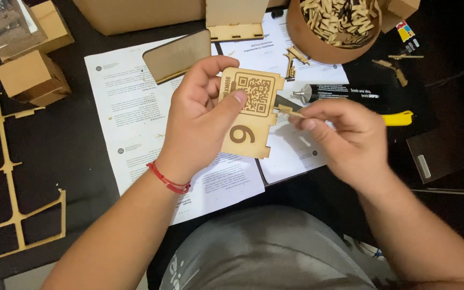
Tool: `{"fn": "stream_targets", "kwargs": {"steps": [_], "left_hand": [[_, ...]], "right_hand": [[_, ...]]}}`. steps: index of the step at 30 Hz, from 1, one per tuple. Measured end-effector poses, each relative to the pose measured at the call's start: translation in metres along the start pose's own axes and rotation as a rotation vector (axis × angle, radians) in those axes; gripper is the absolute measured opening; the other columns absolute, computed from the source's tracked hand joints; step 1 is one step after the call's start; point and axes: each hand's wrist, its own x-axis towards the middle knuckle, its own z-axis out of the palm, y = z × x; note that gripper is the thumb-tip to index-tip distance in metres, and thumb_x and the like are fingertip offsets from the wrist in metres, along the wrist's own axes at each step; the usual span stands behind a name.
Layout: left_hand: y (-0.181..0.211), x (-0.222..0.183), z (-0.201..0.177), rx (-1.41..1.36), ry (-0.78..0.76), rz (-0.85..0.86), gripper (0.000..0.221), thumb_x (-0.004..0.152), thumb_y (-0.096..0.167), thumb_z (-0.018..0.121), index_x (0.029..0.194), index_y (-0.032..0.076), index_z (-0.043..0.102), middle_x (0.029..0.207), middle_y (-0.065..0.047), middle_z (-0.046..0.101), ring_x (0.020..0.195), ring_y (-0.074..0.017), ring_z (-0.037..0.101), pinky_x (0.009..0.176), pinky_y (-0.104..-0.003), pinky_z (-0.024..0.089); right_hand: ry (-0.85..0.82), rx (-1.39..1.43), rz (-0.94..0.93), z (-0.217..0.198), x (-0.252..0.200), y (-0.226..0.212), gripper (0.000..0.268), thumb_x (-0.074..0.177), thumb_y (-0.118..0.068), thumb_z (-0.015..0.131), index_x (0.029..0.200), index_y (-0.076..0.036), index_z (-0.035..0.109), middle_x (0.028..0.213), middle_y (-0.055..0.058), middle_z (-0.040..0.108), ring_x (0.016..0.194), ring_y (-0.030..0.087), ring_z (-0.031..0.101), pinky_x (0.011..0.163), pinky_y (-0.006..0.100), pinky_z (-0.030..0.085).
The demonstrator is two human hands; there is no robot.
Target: Assembling laser-cut wooden boxes by applying glue and fitting panels and pegs together.
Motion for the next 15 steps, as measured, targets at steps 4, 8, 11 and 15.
{"fn": "stream_targets", "kwargs": {"steps": [4,8,11,15], "left_hand": [[-0.001,0.001,-0.001,-0.041,0.005,-0.020,0.029,0.092,0.004,0.061,0.119,0.010,0.054,0.100,-0.011,0.072,0.083,-0.0180,0.071,0.067,-0.034,0.062],[-0.005,0.002,-0.004,-0.144,0.007,-0.071,0.031,0.091,0.005,0.063,0.121,0.009,0.055,0.101,-0.013,0.071,0.087,-0.0220,0.072,0.073,-0.036,0.063],[-0.009,0.003,-0.005,-0.204,0.006,-0.086,0.032,0.091,0.005,0.064,0.121,0.009,0.056,0.100,-0.012,0.071,0.087,-0.0217,0.071,0.074,-0.037,0.063],[-0.007,0.002,-0.004,-0.226,0.021,-0.104,0.032,0.090,0.006,0.063,0.122,0.009,0.056,0.095,-0.011,0.070,0.082,-0.0195,0.069,0.073,-0.036,0.061]], "right_hand": [[0.055,0.152,0.082,0.022,-0.005,0.000,0.012,0.095,-0.002,0.065,0.106,0.002,0.062,0.096,0.017,0.073,0.089,0.020,0.073,0.086,0.029,0.061],[0.097,0.261,0.077,0.035,-0.010,0.005,0.013,0.095,-0.006,0.064,0.105,0.001,0.062,0.096,0.016,0.072,0.090,0.020,0.072,0.090,0.030,0.061],[0.115,0.313,0.093,0.041,-0.013,0.007,0.013,0.095,-0.006,0.065,0.105,0.001,0.062,0.097,0.015,0.072,0.090,0.019,0.072,0.090,0.030,0.061],[0.044,0.417,0.115,0.039,-0.016,0.006,0.012,0.094,-0.010,0.066,0.100,0.000,0.063,0.089,0.014,0.071,0.082,0.020,0.070,0.082,0.030,0.060]]}}
